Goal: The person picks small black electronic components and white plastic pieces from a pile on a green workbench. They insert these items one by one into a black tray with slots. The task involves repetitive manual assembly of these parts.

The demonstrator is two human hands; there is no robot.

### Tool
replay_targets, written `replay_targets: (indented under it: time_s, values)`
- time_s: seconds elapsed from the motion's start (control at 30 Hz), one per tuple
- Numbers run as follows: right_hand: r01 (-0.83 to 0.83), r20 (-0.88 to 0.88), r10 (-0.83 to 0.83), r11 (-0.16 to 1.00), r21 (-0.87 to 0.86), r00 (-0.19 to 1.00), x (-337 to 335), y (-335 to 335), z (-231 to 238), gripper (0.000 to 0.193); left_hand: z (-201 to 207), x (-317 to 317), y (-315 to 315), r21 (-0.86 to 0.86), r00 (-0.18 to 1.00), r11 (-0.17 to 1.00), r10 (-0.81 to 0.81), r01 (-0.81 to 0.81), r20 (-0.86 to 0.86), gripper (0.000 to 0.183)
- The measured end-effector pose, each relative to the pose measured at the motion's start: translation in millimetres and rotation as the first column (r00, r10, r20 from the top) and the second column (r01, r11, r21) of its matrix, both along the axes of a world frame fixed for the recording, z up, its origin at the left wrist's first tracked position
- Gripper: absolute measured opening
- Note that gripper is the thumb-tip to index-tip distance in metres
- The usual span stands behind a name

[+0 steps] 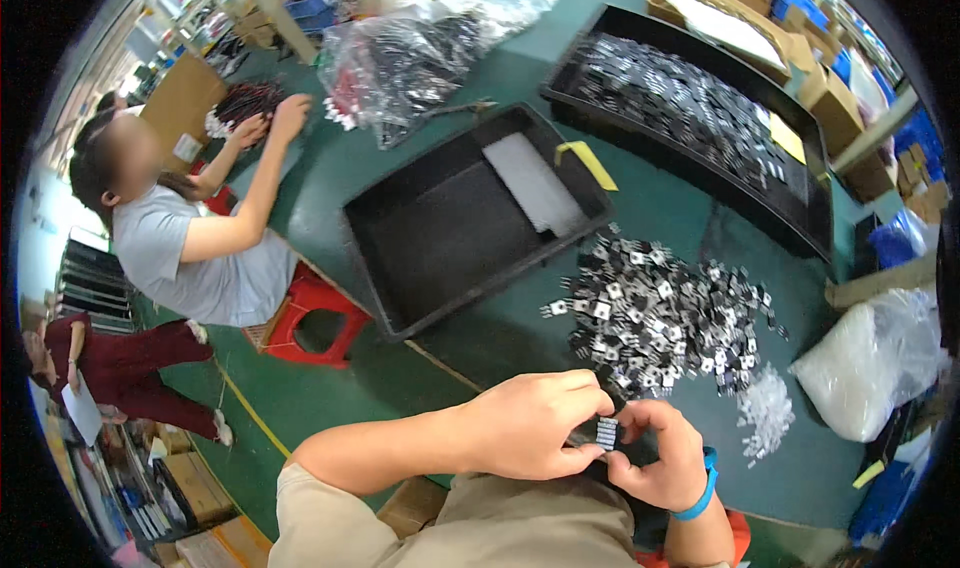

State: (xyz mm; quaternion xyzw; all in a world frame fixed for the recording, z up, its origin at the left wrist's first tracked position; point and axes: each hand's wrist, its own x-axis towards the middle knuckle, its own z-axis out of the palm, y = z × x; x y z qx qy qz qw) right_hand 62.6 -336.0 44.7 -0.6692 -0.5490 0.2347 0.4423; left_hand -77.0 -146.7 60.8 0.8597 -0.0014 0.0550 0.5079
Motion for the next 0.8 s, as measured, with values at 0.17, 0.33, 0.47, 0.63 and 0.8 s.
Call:
replay_targets:
  time_s: [0.17, 0.33, 0.47, 0.63, 0.8]
  values:
    - [-0.104, -0.010, 0.104, 0.995, -0.006, 0.995, -8, 30, 7, 0.059, 15, -20, 17, 0.106, 0.999, 0.994, 0.019, -0.014, -0.045, 0.033]
    - [-0.163, 0.002, 0.163, 0.986, 0.041, 0.987, -11, 52, 10, 0.062, 20, -28, 35, 0.198, 0.998, 0.979, 0.047, -0.054, 0.036, 0.027]
    - [-0.067, -0.028, 0.068, 0.996, 0.060, 0.997, -12, 56, 7, 0.067, 28, -29, 60, 0.221, 0.994, 0.970, 0.093, -0.104, 0.058, 0.026]
    - [0.058, -0.029, -0.067, 0.969, -0.240, 0.997, -33, 12, -41, 0.048, 26, -3, 132, 0.251, 0.940, 0.906, 0.323, -0.340, 0.107, 0.023]
    - [0.061, 0.168, -0.036, 0.988, -0.141, 0.985, -45, 6, -69, 0.028, -27, 22, 176, 0.329, 0.901, 0.859, 0.431, -0.392, -0.054, 0.027]
